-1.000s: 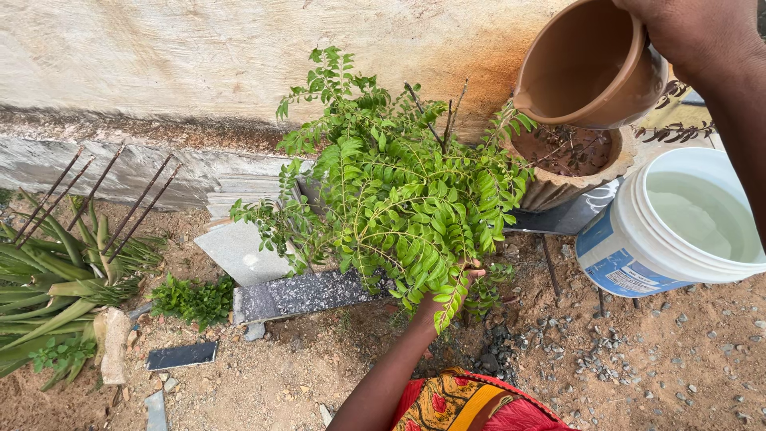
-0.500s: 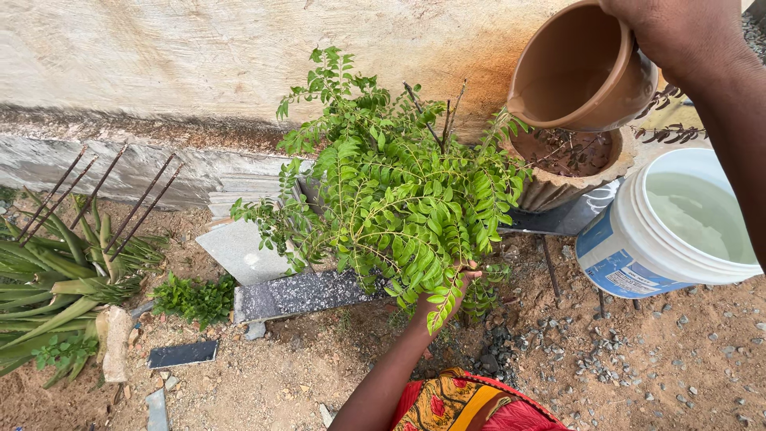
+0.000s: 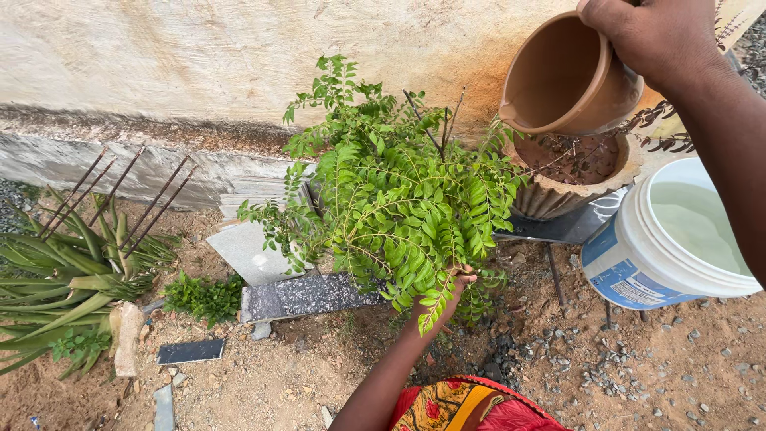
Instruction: The person waters potted plants by scooping water from a bucket using a mug and pouring it onto the plants by hand.
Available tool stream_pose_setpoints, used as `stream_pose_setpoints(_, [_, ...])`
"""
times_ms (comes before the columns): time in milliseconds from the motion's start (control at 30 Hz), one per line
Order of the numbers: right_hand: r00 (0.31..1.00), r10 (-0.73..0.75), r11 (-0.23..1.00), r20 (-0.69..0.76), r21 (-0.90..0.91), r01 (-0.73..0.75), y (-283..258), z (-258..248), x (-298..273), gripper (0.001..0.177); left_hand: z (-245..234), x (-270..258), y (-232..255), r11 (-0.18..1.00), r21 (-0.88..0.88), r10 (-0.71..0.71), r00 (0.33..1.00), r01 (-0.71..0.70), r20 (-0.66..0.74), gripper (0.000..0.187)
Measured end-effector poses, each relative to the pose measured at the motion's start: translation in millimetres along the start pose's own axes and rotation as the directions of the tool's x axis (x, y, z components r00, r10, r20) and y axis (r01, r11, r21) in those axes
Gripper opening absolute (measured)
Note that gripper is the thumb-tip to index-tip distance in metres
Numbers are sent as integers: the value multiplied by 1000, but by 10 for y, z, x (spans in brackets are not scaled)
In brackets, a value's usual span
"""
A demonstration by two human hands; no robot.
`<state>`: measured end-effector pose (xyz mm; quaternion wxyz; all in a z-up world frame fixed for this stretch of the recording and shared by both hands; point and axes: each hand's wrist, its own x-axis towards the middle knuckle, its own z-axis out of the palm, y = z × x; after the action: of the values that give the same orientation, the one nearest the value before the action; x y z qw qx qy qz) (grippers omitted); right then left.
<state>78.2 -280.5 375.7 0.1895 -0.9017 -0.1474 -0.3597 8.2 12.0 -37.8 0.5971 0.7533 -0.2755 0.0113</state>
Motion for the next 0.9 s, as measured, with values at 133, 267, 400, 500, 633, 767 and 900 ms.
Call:
stream_pose_setpoints(133, [1000,24,1000,6,-15,-24,-72,16,55,19,-62,5,138,998,-51,-47,999,46,-12,17])
stream_pose_setpoints(267, [999,28,994,29,-104,-25,-111,17,114,28,-130,28,330,998,39,-48,999,48,-7,19])
stream_pose_setpoints(400, [998,43,993,42,-112,-39,-87,42,169,27,-122,46,402,994,48,-94,996,95,-7,20])
stream_pose_setpoints(500, [997,-69,998,23,3,69,-33,54,195,18,-87,41,410,995,96,2,993,9,-117,22])
stream_pose_setpoints(633, [998,-51,992,27,118,48,28,85,245,16,-53,32,397,991,-105,-91,988,78,-124,24])
stream_pose_setpoints(767, [994,-109,993,23,47,107,142,135,297,18,-54,47,421,989,102,-98,989,109,-107,27])
stream_pose_setpoints(900, [991,-126,988,51,-84,130,257,220,395,23,-18,72,462,959,208,-170,977,194,-130,30])
